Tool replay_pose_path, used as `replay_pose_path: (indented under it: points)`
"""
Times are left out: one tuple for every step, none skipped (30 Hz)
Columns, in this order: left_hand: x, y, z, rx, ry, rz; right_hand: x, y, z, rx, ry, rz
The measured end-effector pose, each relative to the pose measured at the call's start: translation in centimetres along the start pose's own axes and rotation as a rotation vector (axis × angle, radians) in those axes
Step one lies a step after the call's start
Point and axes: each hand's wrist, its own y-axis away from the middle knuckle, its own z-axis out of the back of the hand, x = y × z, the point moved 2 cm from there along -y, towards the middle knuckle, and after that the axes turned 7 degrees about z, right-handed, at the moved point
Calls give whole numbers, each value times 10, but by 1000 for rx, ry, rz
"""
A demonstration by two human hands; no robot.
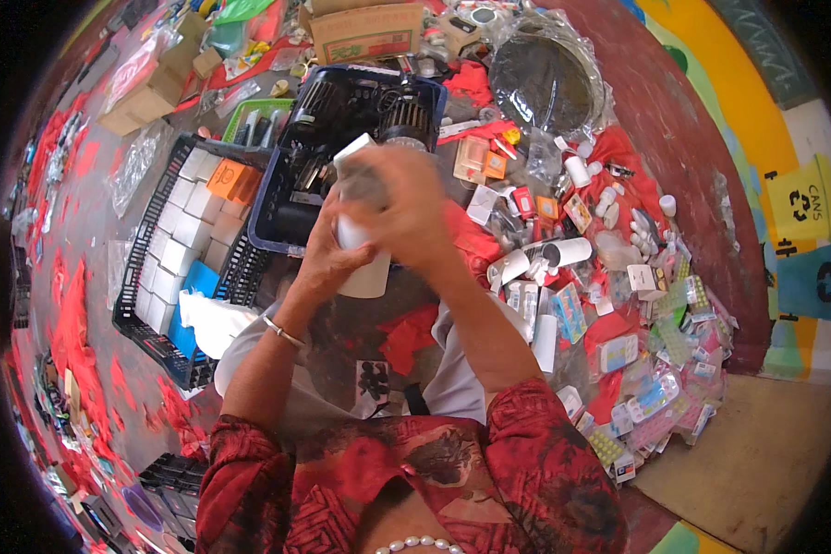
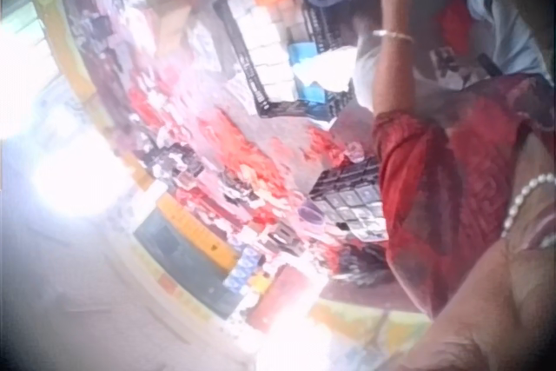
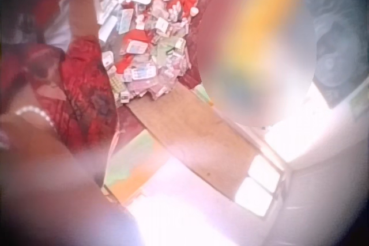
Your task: The person wipes a white light fixture with a grey cloth, cleaning the outer surface and the inner rim. They luego place the fixture into a black plastic crate and briefly handle another item from the floor.
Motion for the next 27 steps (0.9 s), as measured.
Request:
replay_pose_path:
  points:
    - [12,3,10,38,127,69,11,0,-21,83,222,125]
    - [2,2,7,-20,14,153,18,4,-27,163,481,234]
    - [9,-1,9,-9,2,109,11,6,-27,155,468,219]
    - [15,1,15,-14,-19,68,2,6,-26,114,475,219]
    - [2,0,12,14,20,206,-14,5,-17,66,499,216]
    - [-12,1,8,41,57,345,-28,6,-6,18,523,213]
    - [-17,1,9,51,53,304,-37,6,4,-109,484,109]
    - [-15,1,7,54,114,261,-53,7,18,-203,374,-61]
    - [-13,2,6,66,184,286,-68,9,31,-295,260,-230]
    - [-15,2,3,77,251,316,-85,15,41,-509,13,-434]
    - [-17,1,4,63,282,308,-98,21,45,-714,-251,-628]
    - [-17,1,5,49,315,300,-107,28,54,-777,-413,-686]
    - [-17,-2,6,36,347,286,-115,35,63,-834,-579,-736]
    - [-16,-3,9,21,409,273,-111,33,67,-884,-753,-786]
    - [-14,-3,12,8,471,259,-106,34,69,-808,-1009,-914]
    - [-10,-6,12,8,536,246,-101,34,69,-757,-1031,-973]
    - [-6,-7,13,0,622,274,-97,36,68,-709,-1055,-1035]
    - [-5,-8,17,80,686,303,-93,37,67,-659,-1078,-1097]
    - [-9,-9,19,163,746,338,-93,41,65,-555,-1059,-1147]
    - [-14,-9,19,247,805,375,-92,43,67,-447,-830,-1033]
    - [-17,-9,17,256,941,472,-90,43,68,-344,-599,-916]
    - [-19,-7,16,265,968,489,-86,42,71,-239,-367,-806]
    - [-22,-6,17,275,996,506,-81,36,78,-33,-38,-539]
    - [-24,-8,17,285,1023,523,-75,36,79,-49,97,-462]
    - [-21,-8,23,183,925,553,-60,32,69,-53,219,-390]
    - [-21,-8,25,176,893,520,-49,29,63,-60,350,-321]
    - [-21,-7,27,170,861,488,-48,29,60,-28,372,-425]
